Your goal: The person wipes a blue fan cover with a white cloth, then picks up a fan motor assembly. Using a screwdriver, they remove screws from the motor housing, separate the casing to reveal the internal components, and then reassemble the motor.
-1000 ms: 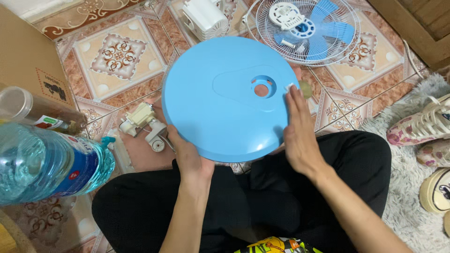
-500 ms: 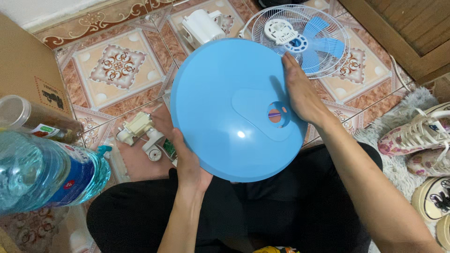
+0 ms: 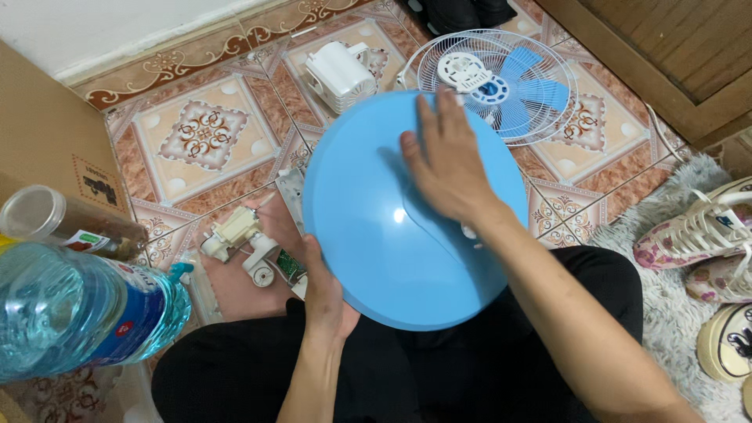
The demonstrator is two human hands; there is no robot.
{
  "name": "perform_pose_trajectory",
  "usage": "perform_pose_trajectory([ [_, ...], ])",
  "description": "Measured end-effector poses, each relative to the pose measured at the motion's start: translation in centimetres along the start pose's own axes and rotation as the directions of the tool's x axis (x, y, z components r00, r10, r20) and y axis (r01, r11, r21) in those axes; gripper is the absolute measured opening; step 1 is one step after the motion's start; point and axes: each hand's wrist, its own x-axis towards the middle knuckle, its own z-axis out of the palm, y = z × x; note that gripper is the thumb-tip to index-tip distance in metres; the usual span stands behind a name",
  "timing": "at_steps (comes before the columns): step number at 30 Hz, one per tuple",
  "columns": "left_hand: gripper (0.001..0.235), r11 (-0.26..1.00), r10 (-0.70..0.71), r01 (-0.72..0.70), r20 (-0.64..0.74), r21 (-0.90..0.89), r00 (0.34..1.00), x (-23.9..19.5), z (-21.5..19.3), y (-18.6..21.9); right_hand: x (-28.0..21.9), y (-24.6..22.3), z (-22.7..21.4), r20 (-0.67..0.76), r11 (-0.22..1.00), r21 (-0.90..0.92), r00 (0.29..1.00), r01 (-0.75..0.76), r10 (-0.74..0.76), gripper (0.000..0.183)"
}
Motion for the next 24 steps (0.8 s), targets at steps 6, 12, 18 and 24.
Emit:
perform_pose_trajectory([
  [6, 0.093, 0.993, 0.119, -0.119, -0.005, 0.001, 0.993, 0.4, -0.6, -1.7, -3.8, -4.7, 3.0, 0.134, 0.932, -0.027, 0.925, 0.362, -0.355, 0.107],
  [12, 0.079, 0.986, 0.032, 0.004, -0.212, 0.166, 0.977, 3.7, -4.5, -3.4, -12.3, -6.5, 3.8, 0.188, 0.764, 0.166, 0.741, 0.623, -0.645, 0.116],
  [18, 0.084, 0.976, -0.163, 0.206, -0.394, 0.069, 0.904, 0.3, 2.6, -1.1, -20.3, -3.6, 1.8, 0.283, 0.739, 0.249, 0.683, 0.626, -0.673, 0.086],
  [24, 0.09, 0.987, -0.147, 0.16, -0.256, 0.029, 0.955, 0.3, 2.2, -1.6, -25.7, 1.9, 1.5, 0.361, 0.778, 0.22, 0.691, 0.589, -0.626, 0.055],
])
